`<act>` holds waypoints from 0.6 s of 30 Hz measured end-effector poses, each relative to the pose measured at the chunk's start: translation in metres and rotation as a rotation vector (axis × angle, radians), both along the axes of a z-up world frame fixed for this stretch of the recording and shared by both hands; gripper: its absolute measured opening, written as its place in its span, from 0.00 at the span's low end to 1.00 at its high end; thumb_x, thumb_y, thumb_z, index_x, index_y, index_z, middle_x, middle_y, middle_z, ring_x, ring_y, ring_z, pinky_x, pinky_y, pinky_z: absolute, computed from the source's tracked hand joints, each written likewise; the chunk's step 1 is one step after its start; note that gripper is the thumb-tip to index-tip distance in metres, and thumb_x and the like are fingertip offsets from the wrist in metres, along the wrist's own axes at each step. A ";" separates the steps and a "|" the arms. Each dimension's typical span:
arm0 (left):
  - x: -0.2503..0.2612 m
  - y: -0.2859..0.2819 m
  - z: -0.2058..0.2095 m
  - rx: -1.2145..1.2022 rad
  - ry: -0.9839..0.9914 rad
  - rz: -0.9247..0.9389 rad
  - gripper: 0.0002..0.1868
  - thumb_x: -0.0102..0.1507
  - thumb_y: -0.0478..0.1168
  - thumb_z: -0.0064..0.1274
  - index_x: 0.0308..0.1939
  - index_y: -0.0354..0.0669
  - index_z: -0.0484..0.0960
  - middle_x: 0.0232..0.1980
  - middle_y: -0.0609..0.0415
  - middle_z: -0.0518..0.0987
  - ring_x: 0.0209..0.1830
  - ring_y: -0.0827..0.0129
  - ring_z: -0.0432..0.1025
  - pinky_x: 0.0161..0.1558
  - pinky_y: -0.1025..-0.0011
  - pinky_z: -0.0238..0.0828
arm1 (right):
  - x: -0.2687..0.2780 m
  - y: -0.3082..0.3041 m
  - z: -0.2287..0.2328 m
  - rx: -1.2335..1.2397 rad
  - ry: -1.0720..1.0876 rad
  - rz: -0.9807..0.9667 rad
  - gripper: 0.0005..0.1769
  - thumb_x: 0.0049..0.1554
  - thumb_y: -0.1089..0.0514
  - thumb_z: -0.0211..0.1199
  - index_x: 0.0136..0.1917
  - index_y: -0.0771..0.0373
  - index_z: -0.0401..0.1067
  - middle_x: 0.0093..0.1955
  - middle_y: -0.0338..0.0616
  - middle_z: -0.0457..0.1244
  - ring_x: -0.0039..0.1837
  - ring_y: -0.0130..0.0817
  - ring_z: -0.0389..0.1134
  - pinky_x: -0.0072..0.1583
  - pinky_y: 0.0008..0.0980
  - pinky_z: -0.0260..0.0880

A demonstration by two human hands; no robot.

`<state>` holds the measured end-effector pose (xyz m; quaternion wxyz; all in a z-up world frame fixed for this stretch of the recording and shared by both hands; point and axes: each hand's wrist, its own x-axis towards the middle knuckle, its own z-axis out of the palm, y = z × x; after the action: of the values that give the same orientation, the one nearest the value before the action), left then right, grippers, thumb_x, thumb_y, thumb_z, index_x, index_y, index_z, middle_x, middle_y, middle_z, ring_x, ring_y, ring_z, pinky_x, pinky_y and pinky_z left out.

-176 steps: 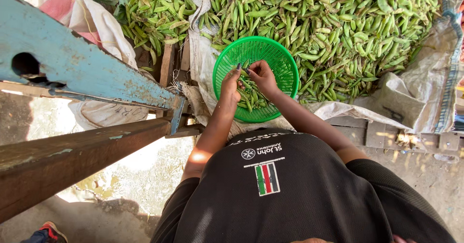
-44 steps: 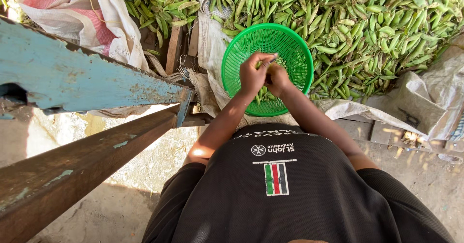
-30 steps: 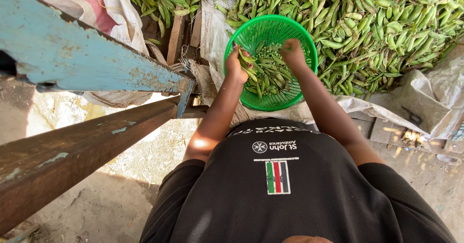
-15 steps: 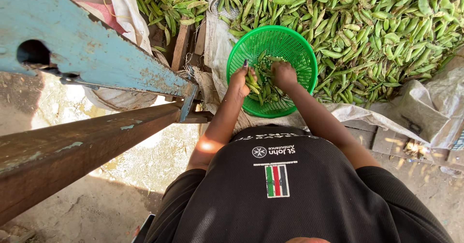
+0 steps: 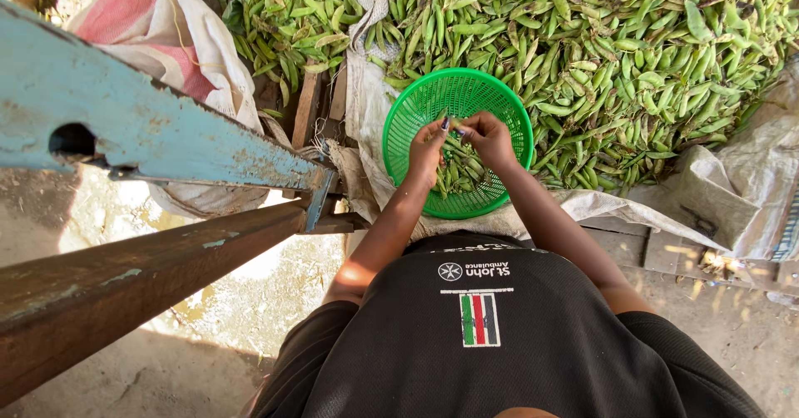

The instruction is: The person shells beans by hand, removing the seeds from the pods and placing them into a green plastic basket while working over a large pile of bean pods.

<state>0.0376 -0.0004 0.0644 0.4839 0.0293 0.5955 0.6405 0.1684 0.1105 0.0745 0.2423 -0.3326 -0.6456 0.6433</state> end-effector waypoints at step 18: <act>0.023 -0.002 -0.031 0.130 -0.122 0.135 0.11 0.65 0.40 0.58 0.46 0.43 0.73 0.36 0.56 0.77 0.25 0.74 0.65 0.24 0.72 0.64 | -0.022 -0.031 0.061 -0.612 0.129 -0.097 0.11 0.66 0.62 0.47 0.54 0.62 0.72 0.51 0.38 0.71 0.53 0.27 0.70 0.58 0.31 0.71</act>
<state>0.0607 -0.0020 0.0335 0.4720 -0.0187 0.5226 0.7097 0.1467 0.0791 0.1356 0.2021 -0.3788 -0.3888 0.8152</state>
